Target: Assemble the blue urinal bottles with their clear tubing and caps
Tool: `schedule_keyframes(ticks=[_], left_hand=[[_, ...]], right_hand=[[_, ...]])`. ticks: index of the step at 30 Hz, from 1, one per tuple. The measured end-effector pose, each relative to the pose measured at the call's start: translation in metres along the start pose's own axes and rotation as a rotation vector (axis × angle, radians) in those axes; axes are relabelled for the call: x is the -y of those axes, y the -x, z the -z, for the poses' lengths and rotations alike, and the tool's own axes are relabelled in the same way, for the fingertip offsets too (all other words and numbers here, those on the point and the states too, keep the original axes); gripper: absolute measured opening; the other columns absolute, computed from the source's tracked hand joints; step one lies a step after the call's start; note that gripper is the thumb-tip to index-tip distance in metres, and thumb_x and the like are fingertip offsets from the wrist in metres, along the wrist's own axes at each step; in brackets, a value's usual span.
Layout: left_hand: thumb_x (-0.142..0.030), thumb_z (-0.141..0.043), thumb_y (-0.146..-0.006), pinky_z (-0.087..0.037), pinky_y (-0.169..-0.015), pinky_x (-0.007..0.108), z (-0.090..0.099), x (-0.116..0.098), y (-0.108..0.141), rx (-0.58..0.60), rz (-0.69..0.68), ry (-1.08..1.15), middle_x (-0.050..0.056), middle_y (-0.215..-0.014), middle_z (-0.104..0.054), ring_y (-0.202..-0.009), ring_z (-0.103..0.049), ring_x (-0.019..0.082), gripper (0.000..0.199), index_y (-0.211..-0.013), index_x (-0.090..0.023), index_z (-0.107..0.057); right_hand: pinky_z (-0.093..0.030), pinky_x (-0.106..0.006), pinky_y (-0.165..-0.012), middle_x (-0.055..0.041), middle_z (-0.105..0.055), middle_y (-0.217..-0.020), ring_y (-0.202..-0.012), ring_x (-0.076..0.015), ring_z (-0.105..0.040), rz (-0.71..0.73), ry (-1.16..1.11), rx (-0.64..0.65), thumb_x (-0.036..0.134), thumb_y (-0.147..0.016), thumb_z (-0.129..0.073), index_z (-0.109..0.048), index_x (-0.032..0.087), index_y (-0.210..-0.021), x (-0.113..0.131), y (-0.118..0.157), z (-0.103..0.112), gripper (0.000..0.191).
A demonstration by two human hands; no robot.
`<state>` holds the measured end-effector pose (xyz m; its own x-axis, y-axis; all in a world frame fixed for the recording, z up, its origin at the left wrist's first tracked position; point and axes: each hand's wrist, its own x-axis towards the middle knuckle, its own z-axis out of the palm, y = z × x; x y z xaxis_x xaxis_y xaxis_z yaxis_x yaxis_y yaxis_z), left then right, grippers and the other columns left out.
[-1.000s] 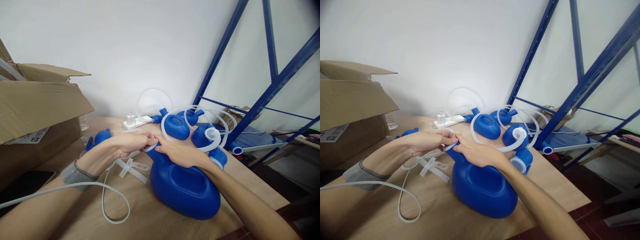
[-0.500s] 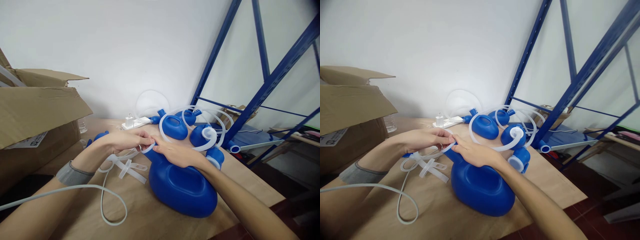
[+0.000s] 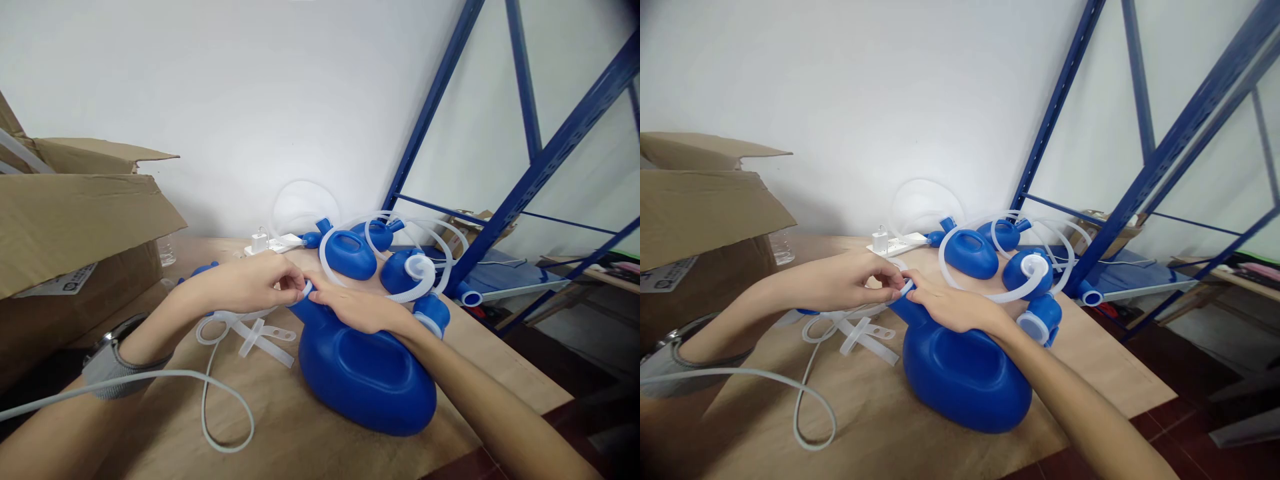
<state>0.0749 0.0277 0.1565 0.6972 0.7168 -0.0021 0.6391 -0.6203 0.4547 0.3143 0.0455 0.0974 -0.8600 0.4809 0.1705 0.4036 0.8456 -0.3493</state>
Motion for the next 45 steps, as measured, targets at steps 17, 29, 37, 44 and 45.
schedule_keyframes(ticks=[17,29,37,44,45], left_hand=[[-0.03,-0.054,-0.097,-0.045,-0.079,0.03,-0.053,0.019,0.039,-0.3,-0.119,0.004,0.0,-0.094,-0.069,-0.086,-0.061,0.017,0.012,-0.095,-0.022,-0.063],[-0.027,-0.058,-0.089,-0.042,-0.075,0.035,-0.05,-0.004,0.037,-0.151,-0.049,-0.065,0.002,-0.088,-0.059,-0.082,-0.052,0.02,0.011,-0.083,-0.022,-0.049],[-0.03,-0.052,-0.092,-0.041,-0.078,0.038,-0.048,-0.007,0.037,-0.116,0.008,-0.089,0.001,-0.083,-0.056,-0.08,-0.049,0.02,0.015,-0.081,-0.022,-0.048],[-0.03,-0.055,-0.09,-0.047,-0.082,0.038,-0.046,-0.011,0.035,-0.124,0.017,-0.075,0.001,-0.083,-0.062,-0.08,-0.055,0.019,0.011,-0.082,-0.022,-0.053],[-0.03,-0.054,-0.09,-0.048,-0.082,0.037,-0.046,-0.012,0.035,-0.121,0.014,-0.064,0.001,-0.083,-0.064,-0.08,-0.057,0.018,0.011,-0.083,-0.022,-0.055]], right_hand=[[-0.052,-0.041,-0.097,-0.0097,-0.071,-0.132,-0.116,-0.0308,-0.068,-0.061,0.034,0.115,0.048,-0.083,-0.079,-0.048,0.025,-0.15,0.016,-0.024,0.013,0.077],[-0.046,-0.036,-0.071,-0.0079,-0.077,-0.088,-0.083,-0.0314,-0.073,-0.183,0.21,-0.448,0.075,-0.078,-0.071,-0.058,0.019,-0.123,0.027,-0.024,-0.06,0.073],[-0.043,-0.034,-0.07,-0.0107,-0.078,-0.093,-0.083,-0.0312,-0.073,-0.13,0.276,-0.419,0.072,-0.079,-0.073,-0.061,0.018,-0.123,0.03,-0.024,-0.049,0.071],[-0.045,-0.035,-0.072,-0.0105,-0.078,-0.095,-0.084,-0.0312,-0.073,-0.064,0.271,-0.415,0.072,-0.079,-0.073,-0.06,0.018,-0.123,0.023,-0.023,-0.05,0.071],[-0.046,-0.035,-0.073,-0.0098,-0.078,-0.095,-0.084,-0.0305,-0.073,-0.05,0.264,-0.419,0.072,-0.079,-0.074,-0.059,0.018,-0.124,0.021,-0.023,-0.051,0.071]])
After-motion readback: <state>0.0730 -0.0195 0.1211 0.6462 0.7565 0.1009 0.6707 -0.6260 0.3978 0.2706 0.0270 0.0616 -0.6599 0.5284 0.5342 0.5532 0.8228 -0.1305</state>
